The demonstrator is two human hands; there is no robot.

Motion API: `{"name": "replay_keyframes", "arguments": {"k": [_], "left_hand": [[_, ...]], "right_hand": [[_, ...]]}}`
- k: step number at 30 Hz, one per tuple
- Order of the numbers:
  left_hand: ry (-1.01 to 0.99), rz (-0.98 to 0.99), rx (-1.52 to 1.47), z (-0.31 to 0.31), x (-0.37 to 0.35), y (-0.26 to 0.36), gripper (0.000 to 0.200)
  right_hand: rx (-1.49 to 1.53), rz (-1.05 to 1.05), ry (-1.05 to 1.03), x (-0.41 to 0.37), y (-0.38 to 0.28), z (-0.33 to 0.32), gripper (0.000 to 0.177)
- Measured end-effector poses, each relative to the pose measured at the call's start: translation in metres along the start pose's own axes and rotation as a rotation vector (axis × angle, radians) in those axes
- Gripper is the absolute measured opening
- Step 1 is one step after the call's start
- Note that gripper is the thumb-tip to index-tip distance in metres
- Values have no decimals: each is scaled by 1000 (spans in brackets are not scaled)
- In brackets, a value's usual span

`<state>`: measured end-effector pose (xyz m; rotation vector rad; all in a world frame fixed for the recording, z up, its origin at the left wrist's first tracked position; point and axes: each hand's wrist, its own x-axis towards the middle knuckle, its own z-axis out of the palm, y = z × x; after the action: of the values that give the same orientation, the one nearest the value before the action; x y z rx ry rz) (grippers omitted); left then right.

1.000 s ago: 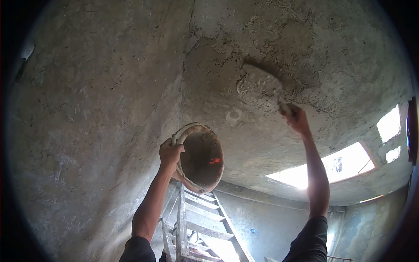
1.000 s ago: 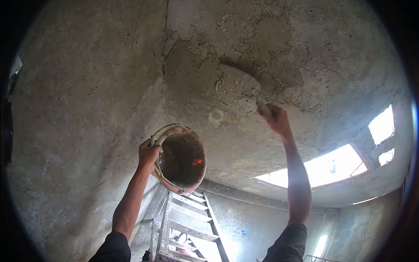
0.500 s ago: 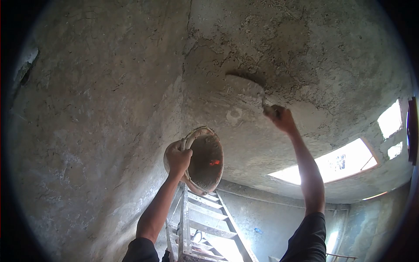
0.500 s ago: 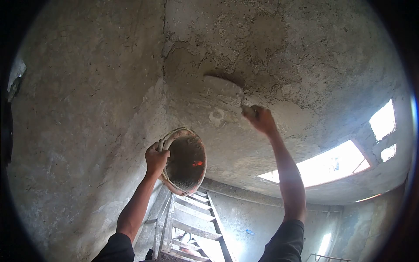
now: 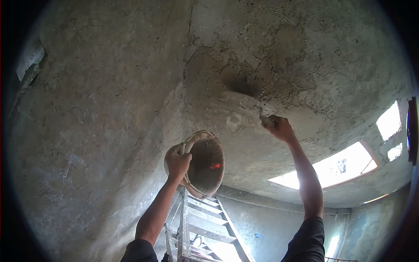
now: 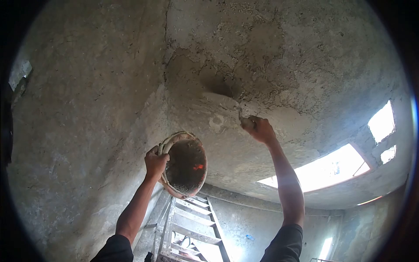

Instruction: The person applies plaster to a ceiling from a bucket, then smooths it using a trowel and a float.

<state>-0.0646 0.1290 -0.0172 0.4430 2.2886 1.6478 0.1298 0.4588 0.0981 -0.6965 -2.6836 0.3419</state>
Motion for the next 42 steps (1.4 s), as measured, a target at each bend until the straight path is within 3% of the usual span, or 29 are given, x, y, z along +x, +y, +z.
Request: {"name": "replay_keyframes", "arguments": {"k": [3, 5, 7, 10, 15, 18, 20, 21, 24, 25, 27, 31, 33, 35, 38, 42], "left_hand": [[-10, -3, -9, -1, -5, 2, 14], [-22, -13, 0, -2, -6, 6, 15], [-71, -14, 0, -5, -10, 7, 16], [-72, -12, 35, -2, -14, 0, 16], [-42, 11, -21, 0, -22, -2, 12], [-48, 11, -24, 0, -24, -3, 12], [-44, 28, -21, 0, -25, -4, 12], [-51, 14, -37, 1, -26, -4, 13], [-54, 8, -18, 0, -24, -10, 14], [-52, 18, 11, 0, -25, -13, 14], [-75, 0, 26, -2, -26, -13, 18], [-49, 15, -2, 0, -28, -17, 15], [-51, 23, 6, 0, -29, -17, 15], [-50, 39, 15, -1, -29, -15, 16], [-44, 49, 45, 0, -30, -10, 16], [-101, 2, 50, 0, -30, -13, 25]], "right_hand": [[-92, -13, 60, 1, 11, -9, 47], [-58, 114, 55, 8, -1, -40, 43], [112, 45, 256, 14, -16, -60, 37], [-19, 89, 325, 16, -55, -105, 31], [143, 69, 256, 1, -32, -72, 33], [-7, 67, 166, -8, -9, -31, 36], [-196, -143, 330, -7, -2, -11, 37], [-220, 17, 229, -8, -20, -24, 38], [-126, 166, 330, 5, -50, -63, 39], [-124, 170, 325, 9, -49, -71, 39], [155, 197, 564, 14, -44, -86, 38], [52, 1, 579, 0, -49, -91, 36], [-18, 37, 302, -18, -30, -64, 36], [-70, 102, 158, -35, -10, -33, 36], [-168, 127, 42, -49, 13, -3, 37], [-172, 202, -26, -37, 41, -11, 35]]}}
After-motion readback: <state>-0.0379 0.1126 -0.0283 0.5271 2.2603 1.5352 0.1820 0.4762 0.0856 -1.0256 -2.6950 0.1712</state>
